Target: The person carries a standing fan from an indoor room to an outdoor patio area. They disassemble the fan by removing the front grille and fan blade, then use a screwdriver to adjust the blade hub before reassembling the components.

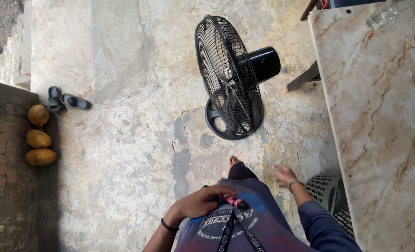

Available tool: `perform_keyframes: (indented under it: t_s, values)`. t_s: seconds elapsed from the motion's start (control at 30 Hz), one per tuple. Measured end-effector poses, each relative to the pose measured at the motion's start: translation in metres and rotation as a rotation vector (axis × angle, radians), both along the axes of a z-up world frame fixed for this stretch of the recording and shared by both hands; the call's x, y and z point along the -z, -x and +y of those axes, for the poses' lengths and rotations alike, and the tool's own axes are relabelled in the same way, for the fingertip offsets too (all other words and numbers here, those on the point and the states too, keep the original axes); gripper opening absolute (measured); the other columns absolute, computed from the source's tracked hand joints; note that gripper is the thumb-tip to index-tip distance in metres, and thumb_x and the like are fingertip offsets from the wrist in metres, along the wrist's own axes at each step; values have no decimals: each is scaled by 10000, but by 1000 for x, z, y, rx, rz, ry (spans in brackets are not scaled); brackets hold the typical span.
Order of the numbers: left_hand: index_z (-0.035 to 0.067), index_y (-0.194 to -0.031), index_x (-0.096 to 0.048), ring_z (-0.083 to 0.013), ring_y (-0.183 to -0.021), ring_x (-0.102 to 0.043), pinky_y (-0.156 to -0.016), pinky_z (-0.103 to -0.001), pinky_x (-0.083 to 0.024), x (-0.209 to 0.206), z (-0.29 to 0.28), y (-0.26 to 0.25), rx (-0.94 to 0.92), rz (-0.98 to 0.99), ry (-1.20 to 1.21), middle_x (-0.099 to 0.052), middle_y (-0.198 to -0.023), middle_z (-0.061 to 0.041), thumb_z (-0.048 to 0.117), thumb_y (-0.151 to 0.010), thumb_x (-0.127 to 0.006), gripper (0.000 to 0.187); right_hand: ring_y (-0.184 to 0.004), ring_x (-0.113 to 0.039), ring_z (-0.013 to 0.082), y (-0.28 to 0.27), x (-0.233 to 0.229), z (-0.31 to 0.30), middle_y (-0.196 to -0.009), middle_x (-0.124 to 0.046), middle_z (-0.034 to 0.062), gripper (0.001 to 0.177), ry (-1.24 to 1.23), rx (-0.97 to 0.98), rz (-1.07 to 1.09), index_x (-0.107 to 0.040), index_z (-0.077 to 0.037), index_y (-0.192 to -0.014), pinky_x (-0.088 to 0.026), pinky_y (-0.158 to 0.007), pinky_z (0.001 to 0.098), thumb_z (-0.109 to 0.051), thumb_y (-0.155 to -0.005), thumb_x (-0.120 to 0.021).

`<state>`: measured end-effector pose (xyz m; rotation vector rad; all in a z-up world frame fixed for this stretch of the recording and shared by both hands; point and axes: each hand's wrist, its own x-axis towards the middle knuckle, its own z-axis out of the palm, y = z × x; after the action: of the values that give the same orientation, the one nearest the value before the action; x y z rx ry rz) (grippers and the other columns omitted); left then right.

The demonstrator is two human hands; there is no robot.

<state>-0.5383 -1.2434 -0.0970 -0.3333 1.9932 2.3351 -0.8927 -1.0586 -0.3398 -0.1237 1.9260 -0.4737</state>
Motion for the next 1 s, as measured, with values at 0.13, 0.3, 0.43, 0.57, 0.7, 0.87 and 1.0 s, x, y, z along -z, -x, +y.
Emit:
perform_keyframes:
  t_s: [0.13, 0.3, 0.43, 0.57, 0.7, 0.87, 1.0]
  values:
    - [86, -1343, -656, -252, -1128, -695, -973, -383, -556, -12, -2, 27, -11, -85, 140, -703, -1269, -116, -62, -857, -614, 509, -858, -694, 213, -21, -4, 28, -1278, -727, 63, 542, -198, -134, -27, -597, -270, -1438, -588, -664, 364, -309, -912, -721]
    - [48, -1301, -680, -296, -1074, -693, -933, -391, -549, -26, 4, 54, 78, 37, 396, -734, -1159, -168, -38, -874, -663, 436, -920, -683, 215, -2, 2, 11, -1266, -737, 68, 477, -1, -76, -113, -622, -265, -1416, -574, -678, 349, -295, -940, -628]
    - [28, -1314, -604, -304, -1075, -691, -954, -385, -544, -33, 3, 52, 45, 1, 291, -689, -1154, -153, -67, -884, -589, 441, -1042, -693, 212, 26, 2, 2, -1296, -646, 20, 497, 148, 63, 78, -594, -243, -1428, -616, -781, 370, -207, -935, -640]
    - [29, -1219, -652, -339, -1118, -675, -972, -397, -548, -69, -23, 38, -133, 248, 351, -627, -1198, -159, -32, -922, -621, 305, -1071, -698, 241, 27, -3, -3, -1311, -657, 80, 516, 206, 247, 67, -562, -210, -1447, -585, -851, 398, -197, -937, -638]
    - [61, -1274, -704, -324, -1157, -674, -965, -401, -555, -126, -54, 0, -247, 367, 487, -636, -1165, -131, -51, -930, -630, 369, -1102, -692, 250, -24, -6, 17, -1391, -616, 79, 504, 71, 273, 155, -542, -195, -1463, -586, -885, 411, -243, -972, -644]
    - [186, -1267, -693, -207, -1124, -706, -920, -330, -557, -186, -87, -55, -295, 668, 634, -685, -1193, -19, 129, -1025, -669, 249, -1069, -701, 257, -130, 1, 25, -1397, -631, 40, 529, -88, 253, 0, -550, -226, -1451, -582, -858, 409, -273, -938, -671]
    - [228, -1181, -723, -190, -1049, -711, -878, -351, -557, -215, -94, -89, -312, 738, 623, -693, -1132, 22, 155, -1028, -715, 169, -998, -708, 224, -205, 21, 12, -1288, -688, 65, 523, -51, 117, -134, -578, -221, -1433, -560, -785, 389, -287, -924, -682]
